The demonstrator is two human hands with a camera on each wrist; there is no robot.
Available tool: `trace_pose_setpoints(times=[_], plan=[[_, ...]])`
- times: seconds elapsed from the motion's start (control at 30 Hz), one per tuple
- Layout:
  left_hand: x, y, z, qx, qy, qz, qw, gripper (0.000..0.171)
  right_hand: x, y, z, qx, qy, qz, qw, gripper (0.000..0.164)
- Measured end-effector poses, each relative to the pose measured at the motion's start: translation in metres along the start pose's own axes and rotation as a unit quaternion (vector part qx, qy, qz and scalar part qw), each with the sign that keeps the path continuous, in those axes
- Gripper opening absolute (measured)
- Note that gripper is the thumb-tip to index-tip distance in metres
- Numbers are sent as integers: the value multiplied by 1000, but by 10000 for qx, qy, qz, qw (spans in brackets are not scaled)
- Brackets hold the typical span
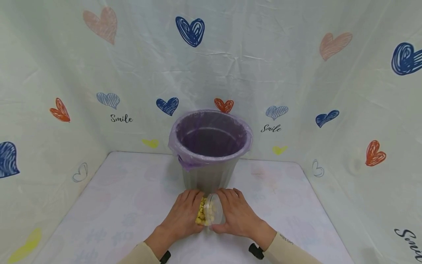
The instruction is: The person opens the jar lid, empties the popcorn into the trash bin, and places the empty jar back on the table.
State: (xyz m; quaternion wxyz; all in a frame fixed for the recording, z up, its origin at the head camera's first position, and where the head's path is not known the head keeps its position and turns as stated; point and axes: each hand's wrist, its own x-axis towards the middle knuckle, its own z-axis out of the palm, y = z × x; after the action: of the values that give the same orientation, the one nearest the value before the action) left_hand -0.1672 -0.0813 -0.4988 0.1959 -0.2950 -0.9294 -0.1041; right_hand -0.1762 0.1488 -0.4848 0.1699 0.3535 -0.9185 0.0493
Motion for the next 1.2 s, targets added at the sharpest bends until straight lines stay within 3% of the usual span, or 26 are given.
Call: trace_pose_setpoints(times=[0.2,0.47,0.73,0.9,1.2], plan=[[0,0,0,1,-29,15,10000,98,0,-1,-1,11,-35,1,10000,104],[-1,-1,-1,67,-62,79,9999,99,0,1,1,-251,226,-801,9962,103],[-1,-1,0,-35,-2,72,10000,100,-2,-1,1,359,77,-292,9989,104],[-1,-1,1,-44,-27,99,9999,99,-1,-1,2,420,76,-357,9985,101],[0,-2,-1,-37,26,141,9999,98,-1,3,1,461,328,-1122,9921,105]])
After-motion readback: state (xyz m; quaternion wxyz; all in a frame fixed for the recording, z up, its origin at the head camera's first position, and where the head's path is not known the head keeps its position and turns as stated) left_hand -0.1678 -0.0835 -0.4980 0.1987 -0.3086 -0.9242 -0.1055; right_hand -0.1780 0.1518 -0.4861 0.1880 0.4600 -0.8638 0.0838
